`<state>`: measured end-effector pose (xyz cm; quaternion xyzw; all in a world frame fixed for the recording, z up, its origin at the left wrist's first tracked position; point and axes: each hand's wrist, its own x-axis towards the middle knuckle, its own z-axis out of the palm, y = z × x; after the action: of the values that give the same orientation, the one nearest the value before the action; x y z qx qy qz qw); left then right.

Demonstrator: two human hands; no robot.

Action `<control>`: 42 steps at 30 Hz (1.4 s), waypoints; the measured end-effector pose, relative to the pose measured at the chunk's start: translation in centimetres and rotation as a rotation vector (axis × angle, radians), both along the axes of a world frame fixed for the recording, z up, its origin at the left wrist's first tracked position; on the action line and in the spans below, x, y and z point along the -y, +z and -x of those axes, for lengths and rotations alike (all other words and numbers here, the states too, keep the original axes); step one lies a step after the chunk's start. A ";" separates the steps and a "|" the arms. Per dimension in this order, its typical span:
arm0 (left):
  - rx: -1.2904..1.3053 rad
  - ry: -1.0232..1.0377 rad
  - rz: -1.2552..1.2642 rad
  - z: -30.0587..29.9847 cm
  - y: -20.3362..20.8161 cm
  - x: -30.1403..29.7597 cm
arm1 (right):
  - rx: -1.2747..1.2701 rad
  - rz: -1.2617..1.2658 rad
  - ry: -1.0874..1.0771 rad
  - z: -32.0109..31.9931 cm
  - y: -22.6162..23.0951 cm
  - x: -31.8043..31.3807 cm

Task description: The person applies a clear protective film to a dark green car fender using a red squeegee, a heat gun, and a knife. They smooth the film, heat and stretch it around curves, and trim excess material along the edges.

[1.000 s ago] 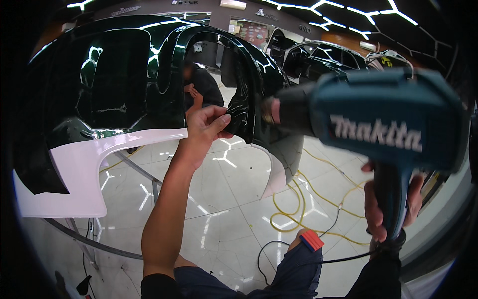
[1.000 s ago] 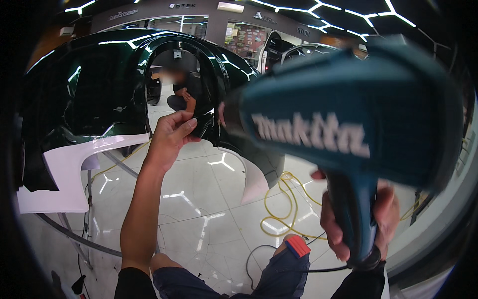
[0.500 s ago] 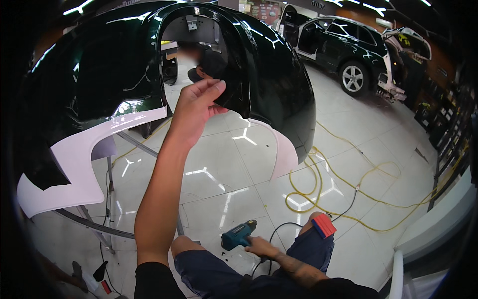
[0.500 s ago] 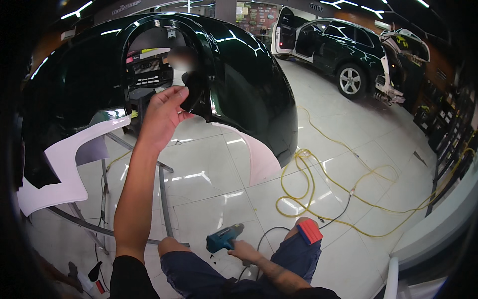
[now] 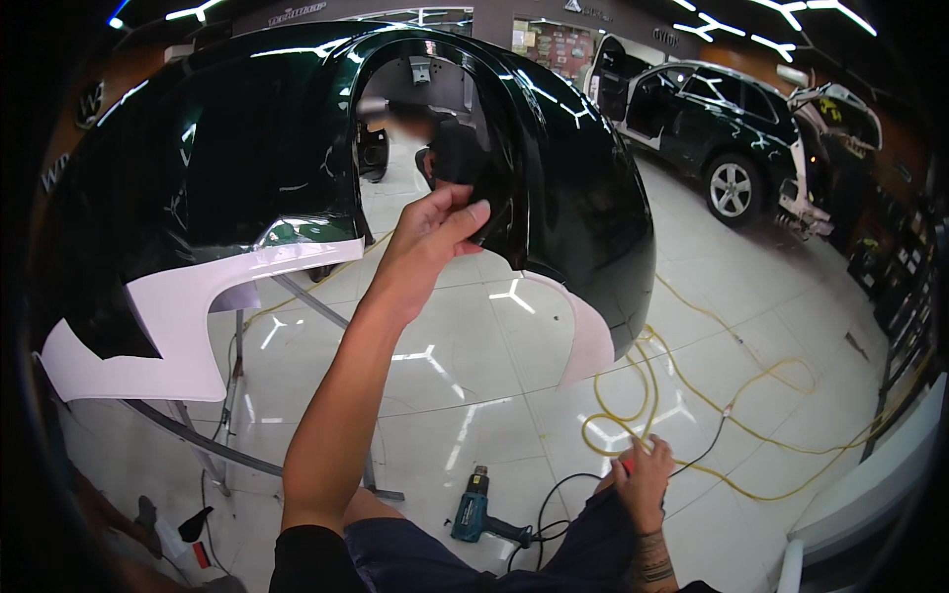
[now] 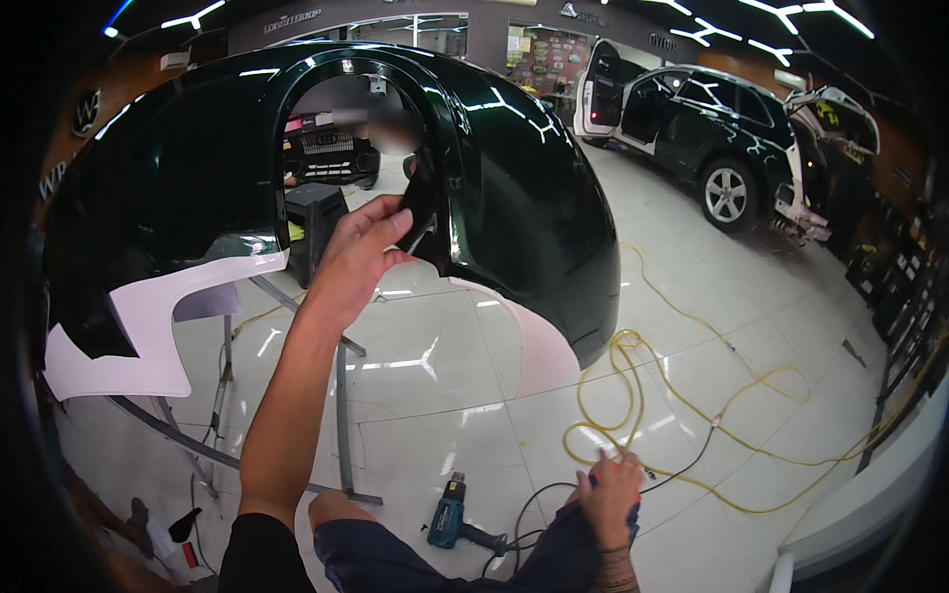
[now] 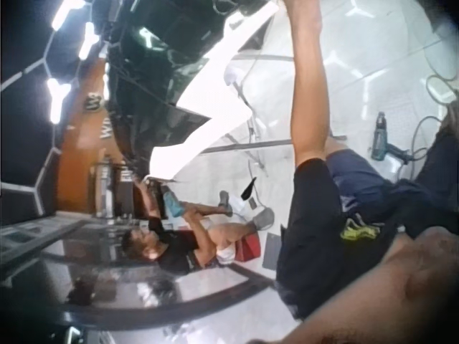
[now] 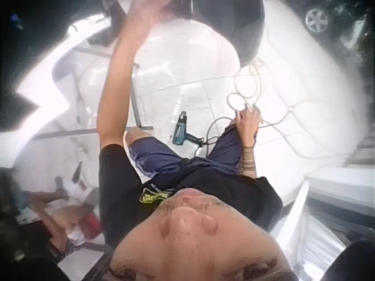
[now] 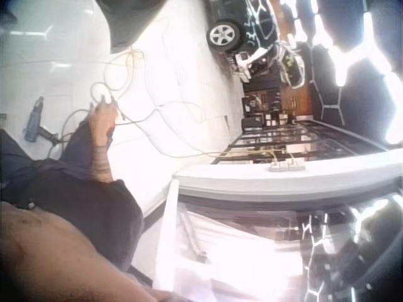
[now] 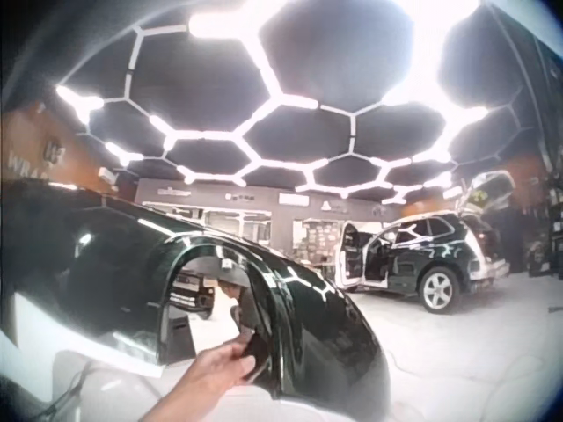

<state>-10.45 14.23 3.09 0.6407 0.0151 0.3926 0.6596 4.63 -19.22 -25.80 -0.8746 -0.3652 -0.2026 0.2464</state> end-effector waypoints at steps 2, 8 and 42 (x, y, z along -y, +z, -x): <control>0.080 -0.083 0.079 -1.5 0.0 0.5 | -0.107 0.329 -0.183 -2.4 -3.0 3.5; 0.187 -0.097 -0.038 -3.5 -0.8 1.1 | -0.170 0.142 -0.177 -4.3 -7.1 6.4; 0.372 -0.272 0.383 -4.6 -2.8 2.1 | 0.815 0.211 0.503 8.3 47.6 -18.6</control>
<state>-5.89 12.15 0.34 0.4179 -0.1182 0.4015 0.8064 -3.66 -0.61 21.83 -0.6288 -0.6505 -0.4245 0.0345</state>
